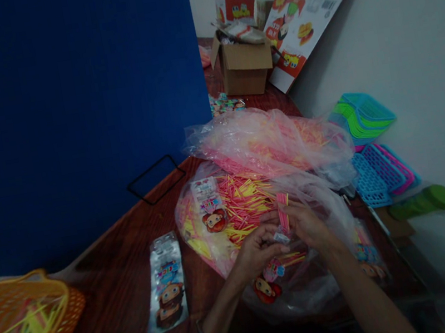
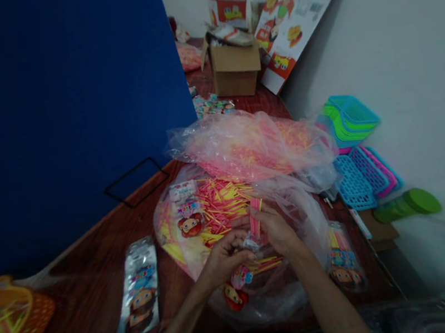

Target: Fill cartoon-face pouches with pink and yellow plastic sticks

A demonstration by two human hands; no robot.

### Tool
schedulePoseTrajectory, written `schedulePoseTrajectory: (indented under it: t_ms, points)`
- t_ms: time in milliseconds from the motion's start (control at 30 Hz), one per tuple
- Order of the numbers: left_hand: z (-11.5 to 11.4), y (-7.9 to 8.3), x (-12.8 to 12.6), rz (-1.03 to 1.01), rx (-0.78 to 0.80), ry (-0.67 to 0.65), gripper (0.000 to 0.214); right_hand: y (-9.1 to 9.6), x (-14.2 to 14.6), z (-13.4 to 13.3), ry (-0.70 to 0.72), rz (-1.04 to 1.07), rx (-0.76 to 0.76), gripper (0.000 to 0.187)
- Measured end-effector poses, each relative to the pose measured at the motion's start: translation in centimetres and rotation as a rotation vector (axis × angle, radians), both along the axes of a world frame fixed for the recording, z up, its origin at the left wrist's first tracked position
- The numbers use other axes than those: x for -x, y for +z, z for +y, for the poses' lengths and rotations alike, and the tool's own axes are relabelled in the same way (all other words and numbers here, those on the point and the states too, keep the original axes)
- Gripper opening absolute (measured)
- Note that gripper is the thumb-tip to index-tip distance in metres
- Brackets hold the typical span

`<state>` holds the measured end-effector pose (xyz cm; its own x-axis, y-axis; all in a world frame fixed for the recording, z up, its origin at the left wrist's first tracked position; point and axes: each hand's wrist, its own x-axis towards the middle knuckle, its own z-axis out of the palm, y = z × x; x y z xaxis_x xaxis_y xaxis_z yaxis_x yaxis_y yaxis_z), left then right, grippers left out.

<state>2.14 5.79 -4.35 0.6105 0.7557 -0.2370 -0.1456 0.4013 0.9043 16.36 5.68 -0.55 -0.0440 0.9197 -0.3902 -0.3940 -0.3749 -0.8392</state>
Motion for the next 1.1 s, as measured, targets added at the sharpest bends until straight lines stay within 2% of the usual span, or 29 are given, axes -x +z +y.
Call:
schedulePoseTrajectory:
  t_ms: [100, 200, 300, 400, 533, 700, 867, 900, 1000, 1033, 1100]
  points:
    - [0.0, 0.1, 0.0, -0.012, -0.022, -0.008, 0.029, -0.1, 0.2, -0.1, 0.002, 0.011, -0.012, 0.036]
    - [0.0, 0.1, -0.2, -0.034, -0.017, 0.047, 0.027, -0.6, 0.4, -0.5, -0.067, -0.033, -0.035, 0.037]
    - [-0.1, -0.2, -0.5, -0.057, 0.027, 0.122, 0.029, -1.1, 0.7, -1.0, -0.116, -0.138, -0.060, 0.038]
    - [-0.3, -0.7, -0.7, -0.044, 0.024, 0.190, 0.028, -1.0, 0.9, -1.6, -0.106, -0.283, -0.120, 0.037]
    - [0.0, -0.5, -0.6, -0.010, -0.005, 0.100, 0.024, -0.3, 1.1, -2.5, -0.068, -0.508, -0.260, 0.034]
    - [1.0, 1.4, 0.0, 0.013, 0.027, -0.008, 0.030, 0.0, 0.6, -3.2, -0.053, -0.623, -0.335, 0.033]
    - [1.3, 2.3, 0.2, -0.007, -0.031, -0.038, 0.029, 0.8, -0.6, -4.2, -0.202, -0.803, -0.507, 0.045]
    - [1.2, 2.3, 0.2, -0.008, -0.046, -0.025, 0.028, 1.0, -0.8, -4.4, -0.170, -0.869, -0.559, 0.044]
    - [1.1, 2.2, 0.3, -0.003, -0.076, 0.024, 0.028, 1.3, -1.4, -5.0, 0.049, -1.012, -0.669, 0.036]
    - [1.0, 2.2, 0.3, 0.003, -0.068, 0.035, 0.028, 1.4, -1.5, -5.1, 0.064, -1.034, -0.679, 0.034]
    - [1.0, 2.1, 0.4, 0.016, -0.043, 0.046, 0.030, 1.2, -1.7, -5.2, -0.007, -1.059, -0.673, 0.033]
